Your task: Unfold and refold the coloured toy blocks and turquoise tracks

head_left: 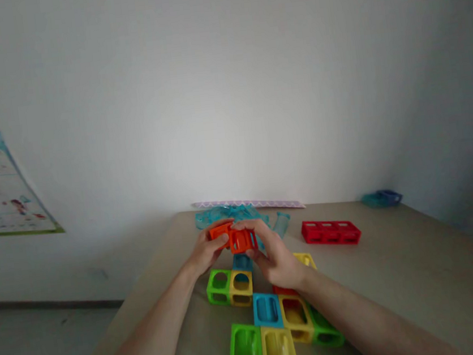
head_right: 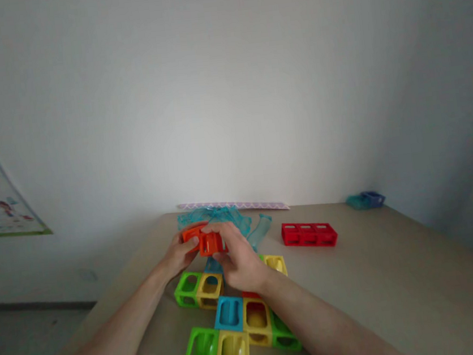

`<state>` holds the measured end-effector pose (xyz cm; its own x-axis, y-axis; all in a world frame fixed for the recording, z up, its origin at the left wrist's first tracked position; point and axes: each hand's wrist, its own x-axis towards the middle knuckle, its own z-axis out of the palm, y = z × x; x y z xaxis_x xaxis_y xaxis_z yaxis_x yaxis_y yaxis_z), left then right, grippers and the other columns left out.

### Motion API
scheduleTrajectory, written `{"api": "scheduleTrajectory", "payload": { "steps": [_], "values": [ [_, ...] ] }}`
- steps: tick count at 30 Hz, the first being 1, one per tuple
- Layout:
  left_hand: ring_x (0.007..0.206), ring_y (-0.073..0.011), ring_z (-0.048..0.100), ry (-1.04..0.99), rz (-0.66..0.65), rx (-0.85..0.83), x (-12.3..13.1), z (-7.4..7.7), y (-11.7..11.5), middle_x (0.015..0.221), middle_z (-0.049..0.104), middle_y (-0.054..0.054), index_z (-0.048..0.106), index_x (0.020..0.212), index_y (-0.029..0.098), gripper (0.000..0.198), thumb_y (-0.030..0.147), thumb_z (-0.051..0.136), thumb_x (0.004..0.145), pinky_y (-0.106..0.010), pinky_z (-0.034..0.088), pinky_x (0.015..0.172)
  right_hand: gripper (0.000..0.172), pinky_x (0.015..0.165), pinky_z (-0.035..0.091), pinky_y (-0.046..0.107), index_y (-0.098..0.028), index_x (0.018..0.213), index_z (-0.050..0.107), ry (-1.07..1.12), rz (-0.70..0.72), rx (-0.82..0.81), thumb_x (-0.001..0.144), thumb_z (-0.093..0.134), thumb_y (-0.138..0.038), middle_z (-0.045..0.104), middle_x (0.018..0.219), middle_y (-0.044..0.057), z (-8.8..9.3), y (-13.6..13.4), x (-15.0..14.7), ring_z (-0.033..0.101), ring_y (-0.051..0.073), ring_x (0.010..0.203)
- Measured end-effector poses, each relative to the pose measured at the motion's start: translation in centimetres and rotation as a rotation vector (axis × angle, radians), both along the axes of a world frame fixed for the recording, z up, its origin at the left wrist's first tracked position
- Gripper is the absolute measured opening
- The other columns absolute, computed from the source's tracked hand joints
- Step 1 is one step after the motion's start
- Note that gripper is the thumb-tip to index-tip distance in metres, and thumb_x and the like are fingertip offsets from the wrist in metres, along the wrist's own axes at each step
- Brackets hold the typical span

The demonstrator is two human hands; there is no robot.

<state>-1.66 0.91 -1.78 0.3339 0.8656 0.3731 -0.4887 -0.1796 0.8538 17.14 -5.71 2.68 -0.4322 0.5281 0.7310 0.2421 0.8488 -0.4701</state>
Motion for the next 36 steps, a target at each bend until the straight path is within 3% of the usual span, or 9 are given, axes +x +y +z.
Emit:
{"api": "scheduleTrajectory", "payload": {
  "steps": [5, 9, 13, 19, 25, 29, 36],
  "values": [
    [0.080, -0.0174, 0.064, -0.016, -0.045, -0.007, 0.1, 0.3, -0.4, 0.090, 0.071, -0.005, 0.071, 0.099, 0.018, 0.044, 0.024, 0.083, 0.057, -0.028, 0.050, 0.074, 0.053, 0.100, 0.040, 0.043, -0.021, 0.125, 0.044, 0.036, -0.001, 0.050, 0.075, 0.048, -0.004, 0.052, 0.123, 0.010, 0.5, -0.3, 0.0, 0.047, 0.024, 0.118],
    [0.084, -0.0188, 0.064, -0.015, 0.007, -0.006, 0.0, 0.5, -0.4, 0.097, 0.071, -0.007, 0.069, 0.104, 0.018, 0.049, 0.020, 0.082, 0.057, -0.027, 0.050, 0.074, 0.057, 0.103, 0.037, 0.048, -0.016, 0.134, 0.037, 0.030, -0.219, -0.006, 0.079, 0.054, -0.013, 0.047, 0.133, 0.015, -0.1, 0.3, -0.1, 0.044, 0.028, 0.124],
    [0.076, -0.0166, 0.064, -0.024, 0.066, -0.036, 0.0, 0.2, 0.2, 0.092, 0.071, -0.005, 0.069, 0.100, 0.017, 0.045, 0.018, 0.082, 0.057, -0.025, 0.050, 0.066, 0.044, 0.087, 0.049, 0.045, -0.014, 0.127, 0.048, -0.012, -0.347, -0.181, 0.083, 0.053, -0.018, 0.063, 0.110, 0.014, -0.8, 1.0, -0.3, 0.060, 0.026, 0.098],
    [0.054, -0.0108, 0.056, -0.001, 0.041, -0.044, 0.1, -0.5, 0.7, 0.067, 0.063, -0.002, 0.069, 0.085, 0.011, 0.029, 0.030, 0.078, 0.065, -0.021, 0.041, 0.047, 0.054, 0.091, 0.048, 0.041, -0.021, 0.125, 0.050, 0.060, -0.342, -0.018, 0.075, 0.052, -0.002, 0.057, 0.115, 0.010, -0.3, 0.9, -0.2, 0.055, 0.024, 0.106],
    [0.056, -0.0110, 0.055, 0.056, 0.027, -0.074, 0.0, -0.7, 0.7, 0.070, 0.062, -0.002, 0.068, 0.090, 0.013, 0.037, 0.028, 0.081, 0.059, -0.021, 0.041, 0.046, 0.052, 0.099, 0.043, 0.040, -0.022, 0.126, 0.051, -0.074, -0.246, 0.081, 0.079, 0.048, 0.000, 0.052, 0.121, 0.010, -0.1, 0.5, -0.3, 0.049, 0.022, 0.114],
    [0.056, -0.0106, 0.054, 0.066, 0.047, -0.070, 0.1, -0.4, 0.6, 0.070, 0.062, -0.001, 0.067, 0.090, 0.013, 0.039, 0.026, 0.082, 0.056, -0.021, 0.040, 0.047, 0.057, 0.104, 0.039, 0.042, -0.023, 0.134, 0.041, -0.074, -0.186, 0.098, 0.081, 0.049, -0.003, 0.049, 0.130, 0.010, -0.2, 0.3, -0.2, 0.045, 0.023, 0.122],
    [0.058, -0.0122, 0.056, 0.038, 0.084, -0.093, 0.2, 0.1, 0.2, 0.073, 0.064, -0.002, 0.066, 0.091, 0.015, 0.047, 0.028, 0.085, 0.050, -0.022, 0.041, 0.049, 0.056, 0.103, 0.042, 0.040, -0.023, 0.136, 0.037, -0.031, -0.225, 0.054, 0.084, 0.049, -0.007, 0.050, 0.132, 0.010, 0.0, 0.2, -0.2, 0.048, 0.022, 0.122]
  ]
}}
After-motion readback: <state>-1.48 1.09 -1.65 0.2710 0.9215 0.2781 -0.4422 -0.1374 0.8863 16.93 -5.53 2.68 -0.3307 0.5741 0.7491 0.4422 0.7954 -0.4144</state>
